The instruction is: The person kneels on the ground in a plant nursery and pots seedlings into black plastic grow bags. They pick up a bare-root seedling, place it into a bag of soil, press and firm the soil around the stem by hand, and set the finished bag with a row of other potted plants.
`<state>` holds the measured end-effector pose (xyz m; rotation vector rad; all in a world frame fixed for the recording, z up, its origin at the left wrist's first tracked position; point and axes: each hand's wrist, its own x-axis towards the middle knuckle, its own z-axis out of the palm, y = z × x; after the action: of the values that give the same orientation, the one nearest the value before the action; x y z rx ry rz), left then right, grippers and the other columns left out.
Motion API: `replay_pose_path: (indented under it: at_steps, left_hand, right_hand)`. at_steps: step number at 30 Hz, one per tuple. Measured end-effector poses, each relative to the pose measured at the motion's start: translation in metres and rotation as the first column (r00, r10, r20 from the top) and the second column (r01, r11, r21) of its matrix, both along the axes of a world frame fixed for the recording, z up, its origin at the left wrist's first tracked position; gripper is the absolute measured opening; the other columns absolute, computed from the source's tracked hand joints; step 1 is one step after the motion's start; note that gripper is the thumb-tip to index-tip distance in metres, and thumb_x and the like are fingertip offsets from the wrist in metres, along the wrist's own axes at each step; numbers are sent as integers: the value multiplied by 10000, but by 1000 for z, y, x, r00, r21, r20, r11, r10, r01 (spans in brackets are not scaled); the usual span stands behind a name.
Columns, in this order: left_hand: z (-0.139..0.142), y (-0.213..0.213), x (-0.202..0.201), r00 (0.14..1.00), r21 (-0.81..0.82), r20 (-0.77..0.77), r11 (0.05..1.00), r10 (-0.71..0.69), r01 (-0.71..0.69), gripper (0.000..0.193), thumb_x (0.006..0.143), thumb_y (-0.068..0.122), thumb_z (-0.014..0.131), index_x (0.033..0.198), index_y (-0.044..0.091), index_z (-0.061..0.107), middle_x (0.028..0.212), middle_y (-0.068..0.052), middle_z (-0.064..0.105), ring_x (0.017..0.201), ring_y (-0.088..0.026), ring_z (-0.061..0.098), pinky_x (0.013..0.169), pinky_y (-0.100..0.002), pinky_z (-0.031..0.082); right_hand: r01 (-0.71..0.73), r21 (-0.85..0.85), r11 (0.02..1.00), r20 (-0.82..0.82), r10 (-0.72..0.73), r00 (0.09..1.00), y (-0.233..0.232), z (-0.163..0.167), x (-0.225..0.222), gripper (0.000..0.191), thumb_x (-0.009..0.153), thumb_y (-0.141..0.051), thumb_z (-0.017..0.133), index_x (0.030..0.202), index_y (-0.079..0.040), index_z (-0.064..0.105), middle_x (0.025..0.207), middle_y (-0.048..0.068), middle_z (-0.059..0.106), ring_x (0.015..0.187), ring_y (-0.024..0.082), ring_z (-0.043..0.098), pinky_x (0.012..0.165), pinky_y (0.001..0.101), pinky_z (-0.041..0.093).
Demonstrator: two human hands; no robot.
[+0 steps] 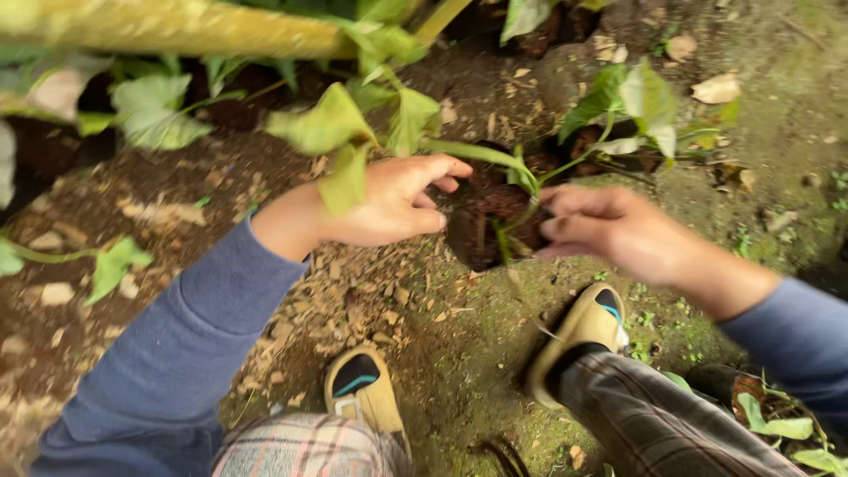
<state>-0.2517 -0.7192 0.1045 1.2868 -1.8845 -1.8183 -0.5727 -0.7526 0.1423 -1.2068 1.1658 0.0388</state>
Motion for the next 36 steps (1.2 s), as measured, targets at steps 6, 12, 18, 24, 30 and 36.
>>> replay_pose_path:
  at_steps: [6,12,18,24,30,36]
  left_hand:
    - [-71,29,13,966,101,245,993,-87,64,603,858,56,589,1454,73,499,1330,-186,644,1181,-305,664,1002,-415,515]
    - [-125,45,23,934,6,328,988,144,-154,464,885,54,590,1346,0,592,1264,-216,683,1173,-328,675,1023,-412,511]
    - [-138,53,25,902,6,364,968,231,-250,532,936,236,676,1385,-13,532,1296,-214,642,1183,-330,644,1018,-424,493]
    - [-138,58,21,882,23,426,972,200,-232,551,922,289,700,1383,19,563,1281,-188,672,1175,-312,663,1037,-422,499]
    - [-152,59,20,879,-61,398,964,262,-260,541,928,309,696,1376,36,563,1304,-187,610,1212,-330,602,1041,-439,462]
    - [-177,65,17,880,-183,365,950,304,-253,455,951,314,686,1310,40,628,1229,-189,618,1162,-361,602,1004,-466,468]
  right_hand:
    - [388,278,879,-3,-404,915,84,-134,68,180,994,-86,538,1043,69,613,1098,191,714,993,272,748,952,360,592]
    - [542,179,821,258,-571,779,108,-233,108,92,1023,-69,524,1003,-5,587,1286,201,628,1054,265,723,965,358,597]
    - [488,-55,871,313,-449,837,119,-251,102,232,1001,-59,541,784,16,506,1469,140,492,1110,229,684,926,374,599]
    - [484,-113,868,407,-404,819,115,-252,99,227,1030,-60,556,819,9,506,1404,112,500,1102,178,649,932,369,651]
    - [476,-180,861,396,-379,836,110,-249,100,171,1040,-97,573,902,3,554,1309,90,542,1048,167,673,902,338,648]
    - [496,-188,848,362,-409,837,117,-249,106,198,996,-148,690,985,-41,524,1260,84,546,949,125,651,833,316,635]
